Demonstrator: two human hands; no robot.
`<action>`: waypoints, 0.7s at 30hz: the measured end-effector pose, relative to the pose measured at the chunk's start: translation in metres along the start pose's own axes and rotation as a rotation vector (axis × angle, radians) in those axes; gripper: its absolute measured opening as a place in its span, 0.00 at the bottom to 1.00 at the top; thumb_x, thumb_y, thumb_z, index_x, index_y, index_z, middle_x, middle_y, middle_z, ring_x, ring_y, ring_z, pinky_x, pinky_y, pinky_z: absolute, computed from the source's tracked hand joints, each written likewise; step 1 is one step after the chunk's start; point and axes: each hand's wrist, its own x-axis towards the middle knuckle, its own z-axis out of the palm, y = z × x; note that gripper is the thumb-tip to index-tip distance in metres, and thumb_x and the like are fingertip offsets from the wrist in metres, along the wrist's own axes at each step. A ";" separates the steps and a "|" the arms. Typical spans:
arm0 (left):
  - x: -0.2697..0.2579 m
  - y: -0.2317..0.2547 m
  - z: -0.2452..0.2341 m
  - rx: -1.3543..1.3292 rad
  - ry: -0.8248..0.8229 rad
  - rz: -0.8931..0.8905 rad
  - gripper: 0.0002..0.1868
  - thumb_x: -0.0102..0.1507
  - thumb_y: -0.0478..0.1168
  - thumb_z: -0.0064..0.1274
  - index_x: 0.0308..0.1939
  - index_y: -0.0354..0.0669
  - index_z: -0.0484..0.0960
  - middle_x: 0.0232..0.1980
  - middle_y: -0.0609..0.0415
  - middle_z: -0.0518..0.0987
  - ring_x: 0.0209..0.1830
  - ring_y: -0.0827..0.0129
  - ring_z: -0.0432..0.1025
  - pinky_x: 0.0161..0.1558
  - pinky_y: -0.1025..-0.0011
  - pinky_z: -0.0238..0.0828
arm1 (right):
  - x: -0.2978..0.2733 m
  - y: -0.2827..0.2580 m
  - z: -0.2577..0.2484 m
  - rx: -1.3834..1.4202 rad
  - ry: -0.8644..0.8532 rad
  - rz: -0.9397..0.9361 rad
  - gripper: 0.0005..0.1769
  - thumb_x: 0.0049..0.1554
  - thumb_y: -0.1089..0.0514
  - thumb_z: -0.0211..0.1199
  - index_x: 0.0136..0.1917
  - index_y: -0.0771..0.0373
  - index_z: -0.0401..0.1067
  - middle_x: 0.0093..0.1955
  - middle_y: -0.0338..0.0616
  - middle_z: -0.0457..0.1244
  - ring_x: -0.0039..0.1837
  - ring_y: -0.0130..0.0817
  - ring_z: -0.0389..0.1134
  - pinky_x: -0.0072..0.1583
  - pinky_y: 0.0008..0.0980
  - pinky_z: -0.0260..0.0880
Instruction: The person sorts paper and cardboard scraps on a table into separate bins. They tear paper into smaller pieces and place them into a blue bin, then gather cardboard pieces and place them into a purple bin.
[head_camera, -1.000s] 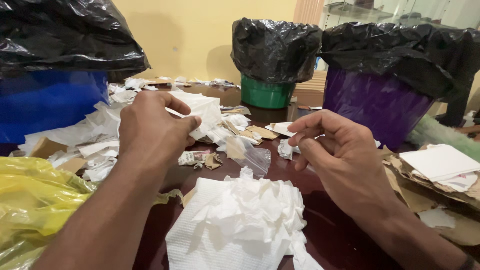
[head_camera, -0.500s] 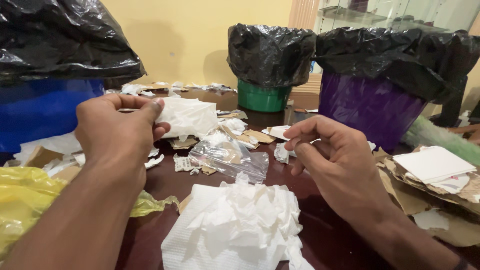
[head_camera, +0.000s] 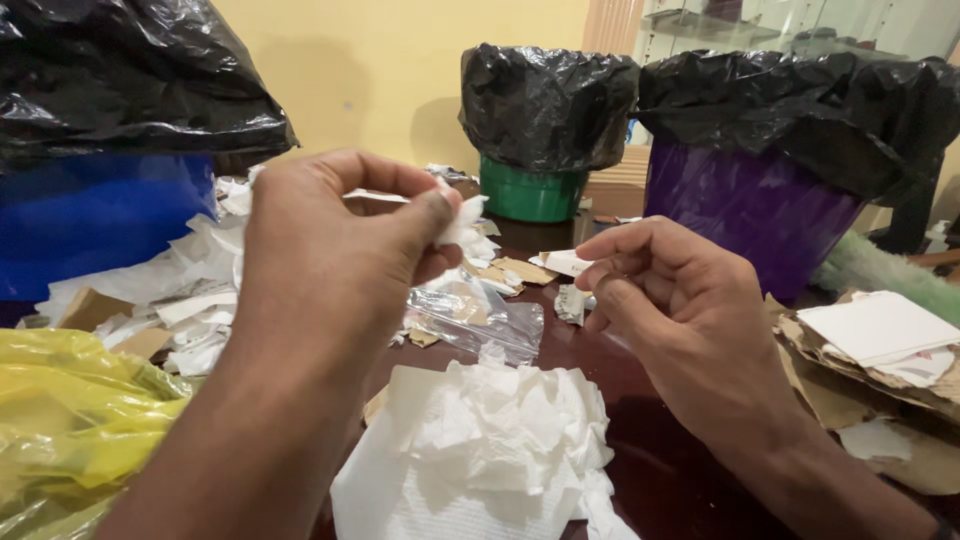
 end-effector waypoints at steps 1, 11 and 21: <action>-0.002 -0.001 0.002 -0.030 -0.019 0.029 0.05 0.56 0.31 0.62 0.34 0.32 0.84 0.31 0.48 0.86 0.24 0.71 0.79 0.29 0.78 0.80 | 0.000 0.000 0.000 -0.003 0.001 -0.008 0.10 0.58 0.70 0.58 0.54 0.72 0.73 0.44 0.44 0.69 0.43 0.26 0.72 0.46 0.24 0.77; -0.019 0.010 0.011 0.258 0.003 -0.077 0.07 0.57 0.39 0.63 0.36 0.40 0.86 0.31 0.51 0.88 0.29 0.74 0.83 0.26 0.69 0.78 | -0.002 -0.005 0.005 0.112 0.019 0.001 0.10 0.59 0.68 0.60 0.55 0.71 0.73 0.44 0.41 0.69 0.46 0.23 0.71 0.47 0.22 0.75; -0.025 0.009 0.027 0.296 -0.108 0.000 0.09 0.55 0.39 0.63 0.37 0.41 0.89 0.32 0.53 0.90 0.30 0.73 0.84 0.34 0.73 0.81 | -0.012 -0.024 0.010 0.144 0.029 -0.171 0.19 0.59 0.69 0.62 0.63 0.71 0.67 0.50 0.42 0.65 0.49 0.23 0.69 0.47 0.21 0.75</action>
